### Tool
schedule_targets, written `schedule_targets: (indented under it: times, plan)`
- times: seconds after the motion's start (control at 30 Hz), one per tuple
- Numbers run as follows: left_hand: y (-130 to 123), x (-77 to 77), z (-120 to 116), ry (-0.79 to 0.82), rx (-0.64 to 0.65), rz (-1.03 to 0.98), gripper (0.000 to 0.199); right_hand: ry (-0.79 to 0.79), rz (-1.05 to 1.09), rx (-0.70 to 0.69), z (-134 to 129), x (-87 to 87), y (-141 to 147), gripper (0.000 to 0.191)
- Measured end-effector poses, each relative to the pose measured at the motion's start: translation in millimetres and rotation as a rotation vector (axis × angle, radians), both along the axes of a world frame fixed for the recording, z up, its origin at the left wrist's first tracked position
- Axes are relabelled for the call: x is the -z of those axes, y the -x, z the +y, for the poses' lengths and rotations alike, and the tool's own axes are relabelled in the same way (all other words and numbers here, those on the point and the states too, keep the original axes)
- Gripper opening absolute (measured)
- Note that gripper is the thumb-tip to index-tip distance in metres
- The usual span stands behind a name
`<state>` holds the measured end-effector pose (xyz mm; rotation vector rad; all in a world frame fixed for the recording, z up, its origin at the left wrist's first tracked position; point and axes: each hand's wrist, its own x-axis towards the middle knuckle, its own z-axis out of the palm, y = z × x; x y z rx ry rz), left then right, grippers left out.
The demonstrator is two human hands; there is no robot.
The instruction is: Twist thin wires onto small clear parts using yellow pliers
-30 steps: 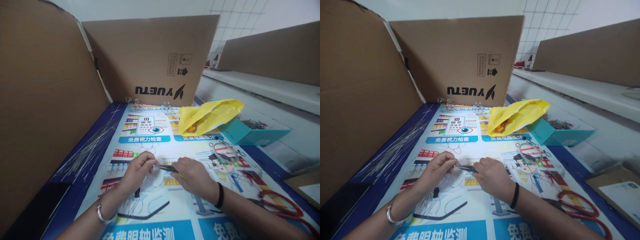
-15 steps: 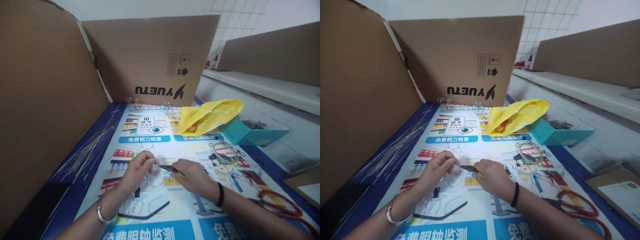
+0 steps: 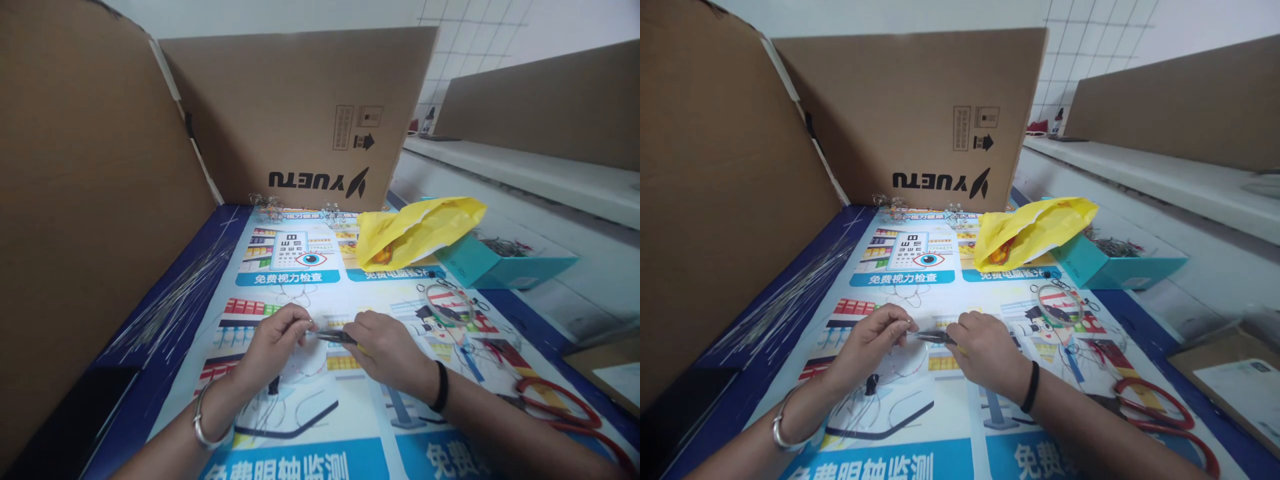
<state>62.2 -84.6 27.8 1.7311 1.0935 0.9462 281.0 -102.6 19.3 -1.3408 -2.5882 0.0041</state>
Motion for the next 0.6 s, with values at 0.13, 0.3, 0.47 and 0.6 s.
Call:
schedule_targets:
  times: [0.13,0.3,0.47,0.6]
  plan:
    - [0.0,2.0,-0.6,-0.013,0.01,0.002,0.015,-0.046,-0.027,0.003,-0.5,0.7,0.1,0.01]
    - [0.2,2.6,-1.6,-0.006,0.015,0.011,0.017,-0.07,-0.02,-0.009,0.3,0.2,0.2,0.009]
    - [-1.2,0.4,-1.7,0.015,0.003,-0.004,0.017,-0.004,-0.007,0.009,0.4,0.8,-0.4,0.012]
    - [-2.0,-2.3,-0.4,0.072,-0.004,-0.018,0.016,0.074,0.047,0.031,0.6,2.6,-1.2,0.013]
